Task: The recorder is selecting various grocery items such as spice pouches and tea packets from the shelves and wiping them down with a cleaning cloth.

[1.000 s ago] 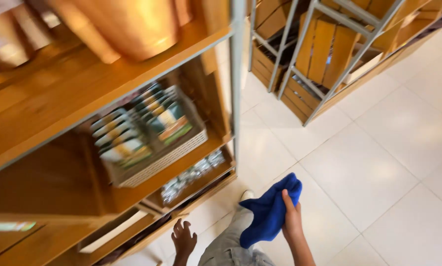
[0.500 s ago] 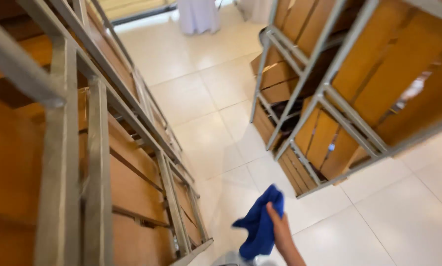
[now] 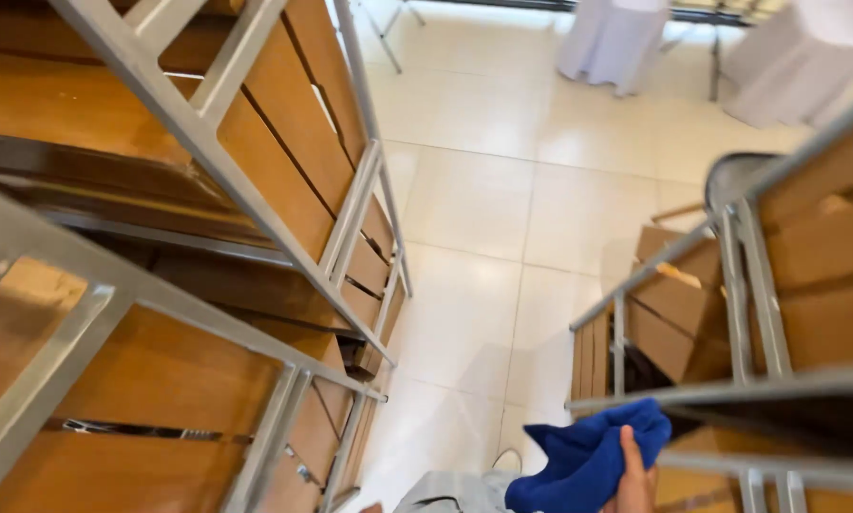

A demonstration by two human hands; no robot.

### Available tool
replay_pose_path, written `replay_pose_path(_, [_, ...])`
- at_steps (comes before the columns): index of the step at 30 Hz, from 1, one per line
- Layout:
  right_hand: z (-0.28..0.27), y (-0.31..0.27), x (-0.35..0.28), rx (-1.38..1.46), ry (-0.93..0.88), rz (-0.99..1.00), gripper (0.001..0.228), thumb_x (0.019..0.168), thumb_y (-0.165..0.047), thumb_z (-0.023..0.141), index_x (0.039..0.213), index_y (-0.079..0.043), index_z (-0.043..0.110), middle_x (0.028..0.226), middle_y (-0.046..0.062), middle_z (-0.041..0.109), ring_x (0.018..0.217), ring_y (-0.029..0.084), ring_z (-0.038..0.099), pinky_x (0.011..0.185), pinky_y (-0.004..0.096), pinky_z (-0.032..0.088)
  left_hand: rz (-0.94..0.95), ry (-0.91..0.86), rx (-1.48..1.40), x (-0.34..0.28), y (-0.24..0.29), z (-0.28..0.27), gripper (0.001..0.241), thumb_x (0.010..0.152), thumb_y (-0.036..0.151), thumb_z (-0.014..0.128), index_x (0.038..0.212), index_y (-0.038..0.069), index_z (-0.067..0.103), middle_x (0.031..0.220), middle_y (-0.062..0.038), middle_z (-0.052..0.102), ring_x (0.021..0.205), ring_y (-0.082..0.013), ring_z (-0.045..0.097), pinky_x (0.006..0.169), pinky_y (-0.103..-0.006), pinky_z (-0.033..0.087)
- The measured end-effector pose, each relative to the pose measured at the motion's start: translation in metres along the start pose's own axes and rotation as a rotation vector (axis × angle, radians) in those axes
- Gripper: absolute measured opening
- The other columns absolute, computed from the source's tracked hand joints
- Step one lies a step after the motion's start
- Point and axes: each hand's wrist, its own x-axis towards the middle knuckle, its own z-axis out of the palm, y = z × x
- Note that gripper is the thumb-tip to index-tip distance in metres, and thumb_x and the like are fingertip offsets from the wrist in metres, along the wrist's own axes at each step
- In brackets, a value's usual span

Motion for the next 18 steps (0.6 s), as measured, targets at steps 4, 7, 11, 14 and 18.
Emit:
replay_pose_path(4, [0.046,-0.054,0.107,-0.031,-0.196,-0.094,0.044,0.108,-0.031,0.059,0.136,0.003,0.057,0.116,0.021,0.067,0.103,0.033,0.068,0.093,0.046,0.056,-0.042,0.006,-0.163,0.109,0.088,-0.013,0.021,0.103,0.016,0.044,0.110,0.011,0.062,0.105,-0.020,0.070,0.101,-0.0347,0.066,0.092,-0.0435,0.053])
replay_pose_path(7, [0.125,-0.107,0.156,-0.064,-0.277,-0.081,0.043,0.108,-0.032,0.057,0.140,-0.002,0.053,0.116,0.018,0.066,0.103,0.031,0.067,0.090,0.048,0.056,0.093,0.165,-0.241,0.150,0.142,-0.029,0.014,0.099,0.012,0.049,0.106,0.009,0.060,0.105,-0.015,0.072,0.103,-0.0274,0.069,0.093,-0.0378,0.053])
replay_pose_path(11, [0.224,-0.138,0.248,-0.141,-0.357,-0.062,0.047,0.105,-0.031,0.052,0.144,-0.005,0.050,0.118,0.019,0.067,0.104,0.032,0.067,0.091,0.048,0.055,0.122,0.305,-0.231,0.223,0.157,-0.049,0.019,0.098,0.012,0.046,0.106,0.009,0.063,0.104,-0.018,0.072,0.103,-0.0316,0.068,0.094,-0.0392,0.053])
replay_pose_path(14, [0.281,-0.149,0.322,-0.197,-0.501,-0.014,0.044,0.106,-0.029,0.048,0.137,0.002,0.052,0.112,0.026,0.067,0.101,0.038,0.068,0.092,0.051,0.055,-0.140,0.333,-0.173,0.249,0.171,-0.067,0.023,0.093,0.010,0.046,0.107,0.009,0.063,0.107,-0.018,0.074,0.105,-0.0334,0.069,0.094,-0.0398,0.054])
replay_pose_path(18, [0.385,-0.153,0.414,-0.321,-0.599,-0.040,0.046,0.108,-0.028,0.050,0.134,0.010,0.055,0.114,0.029,0.068,0.106,0.040,0.067,0.099,0.050,0.052,-0.250,0.412,-0.127,0.292,0.209,-0.111,0.020,0.099,0.020,0.049,0.109,0.006,0.061,0.113,-0.023,0.068,0.110,-0.0397,0.064,0.096,-0.0444,0.051])
